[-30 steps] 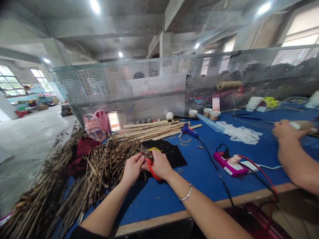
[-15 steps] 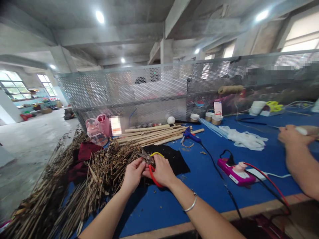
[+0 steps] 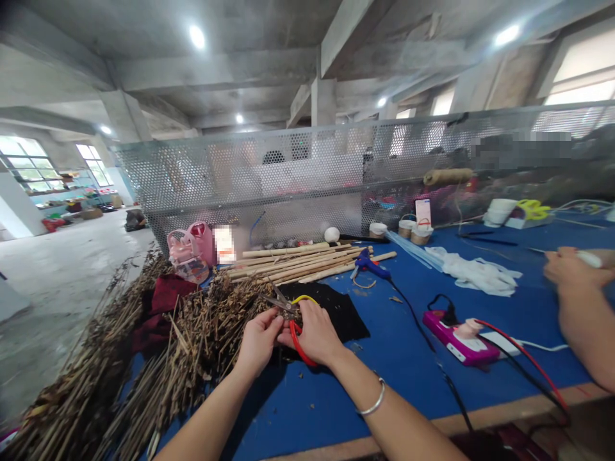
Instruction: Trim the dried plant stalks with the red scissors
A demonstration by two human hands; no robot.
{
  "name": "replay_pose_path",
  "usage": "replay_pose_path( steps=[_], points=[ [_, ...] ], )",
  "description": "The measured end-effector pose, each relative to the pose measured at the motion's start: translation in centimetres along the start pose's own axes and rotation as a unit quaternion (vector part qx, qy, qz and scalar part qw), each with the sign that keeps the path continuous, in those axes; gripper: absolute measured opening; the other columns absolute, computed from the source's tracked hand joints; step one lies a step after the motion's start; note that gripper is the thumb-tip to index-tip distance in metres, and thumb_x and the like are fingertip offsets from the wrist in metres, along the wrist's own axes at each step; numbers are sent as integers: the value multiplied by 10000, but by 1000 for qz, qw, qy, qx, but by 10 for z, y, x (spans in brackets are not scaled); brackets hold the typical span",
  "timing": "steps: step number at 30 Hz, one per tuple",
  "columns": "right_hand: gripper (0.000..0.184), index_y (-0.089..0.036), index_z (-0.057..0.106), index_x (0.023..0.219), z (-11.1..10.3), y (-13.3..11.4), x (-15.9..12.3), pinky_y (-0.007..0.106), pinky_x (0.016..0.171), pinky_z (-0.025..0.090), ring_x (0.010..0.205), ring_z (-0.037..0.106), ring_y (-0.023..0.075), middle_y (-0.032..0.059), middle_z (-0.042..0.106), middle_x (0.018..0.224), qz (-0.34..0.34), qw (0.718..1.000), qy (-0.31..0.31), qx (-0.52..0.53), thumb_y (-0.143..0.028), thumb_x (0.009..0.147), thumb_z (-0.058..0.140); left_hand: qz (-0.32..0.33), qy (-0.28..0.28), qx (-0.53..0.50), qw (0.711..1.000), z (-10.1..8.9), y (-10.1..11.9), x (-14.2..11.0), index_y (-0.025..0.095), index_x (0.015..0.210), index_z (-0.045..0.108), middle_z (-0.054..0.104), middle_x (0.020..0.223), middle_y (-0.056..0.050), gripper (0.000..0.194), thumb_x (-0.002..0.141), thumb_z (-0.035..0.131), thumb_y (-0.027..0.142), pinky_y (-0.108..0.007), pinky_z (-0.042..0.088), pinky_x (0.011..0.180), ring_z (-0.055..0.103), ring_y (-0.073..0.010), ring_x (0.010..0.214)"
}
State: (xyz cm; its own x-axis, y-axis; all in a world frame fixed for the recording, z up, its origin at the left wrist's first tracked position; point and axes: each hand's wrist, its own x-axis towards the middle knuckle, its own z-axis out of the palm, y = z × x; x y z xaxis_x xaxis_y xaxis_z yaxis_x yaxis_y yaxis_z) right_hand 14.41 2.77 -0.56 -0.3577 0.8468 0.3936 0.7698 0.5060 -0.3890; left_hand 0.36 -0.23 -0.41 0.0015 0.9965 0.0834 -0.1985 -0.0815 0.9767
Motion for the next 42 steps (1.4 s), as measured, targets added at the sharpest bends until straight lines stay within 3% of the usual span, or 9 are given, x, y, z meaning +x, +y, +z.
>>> replay_pose_path(
  steps=[9,18,23,34,42],
  points=[
    [479,-162,454,965,-1,-1,-1,338,724,368,843,491,218,81,522,935,-10,1000,0,5,-438,627,651,15,29,54,998,2,7,-2,124,833,650,675,752,-59,205,722,569,276,-251,489,600,611,-152,629],
    [328,-193,469,848,-2,-3,-1,250,595,350,700,536,158,26,572,795,45,996,-39,71,-474,712,568,27,50,80,995,-1,6,-2,150,900,680,673,670,-44,274,688,607,309,-247,473,599,608,-184,698],
    [279,-201,519,838,2,-2,-2,243,567,353,655,548,154,19,596,744,74,993,-24,93,-427,694,596,25,70,67,995,0,4,-1,145,909,680,679,687,-48,295,676,621,315,-247,472,590,606,-177,673],
    [254,-207,515,771,4,1,-1,230,510,358,567,533,140,-3,586,653,71,992,-19,98,-444,701,572,19,81,68,994,-4,9,0,132,939,669,680,695,-50,339,658,641,321,-216,442,505,580,-142,573],
    [288,-204,505,843,1,-1,0,238,557,366,646,566,157,15,605,743,69,996,-17,59,-437,696,588,-4,97,58,994,-6,8,3,123,904,662,664,655,-40,303,648,648,286,-187,411,467,539,-97,490]
  ],
)
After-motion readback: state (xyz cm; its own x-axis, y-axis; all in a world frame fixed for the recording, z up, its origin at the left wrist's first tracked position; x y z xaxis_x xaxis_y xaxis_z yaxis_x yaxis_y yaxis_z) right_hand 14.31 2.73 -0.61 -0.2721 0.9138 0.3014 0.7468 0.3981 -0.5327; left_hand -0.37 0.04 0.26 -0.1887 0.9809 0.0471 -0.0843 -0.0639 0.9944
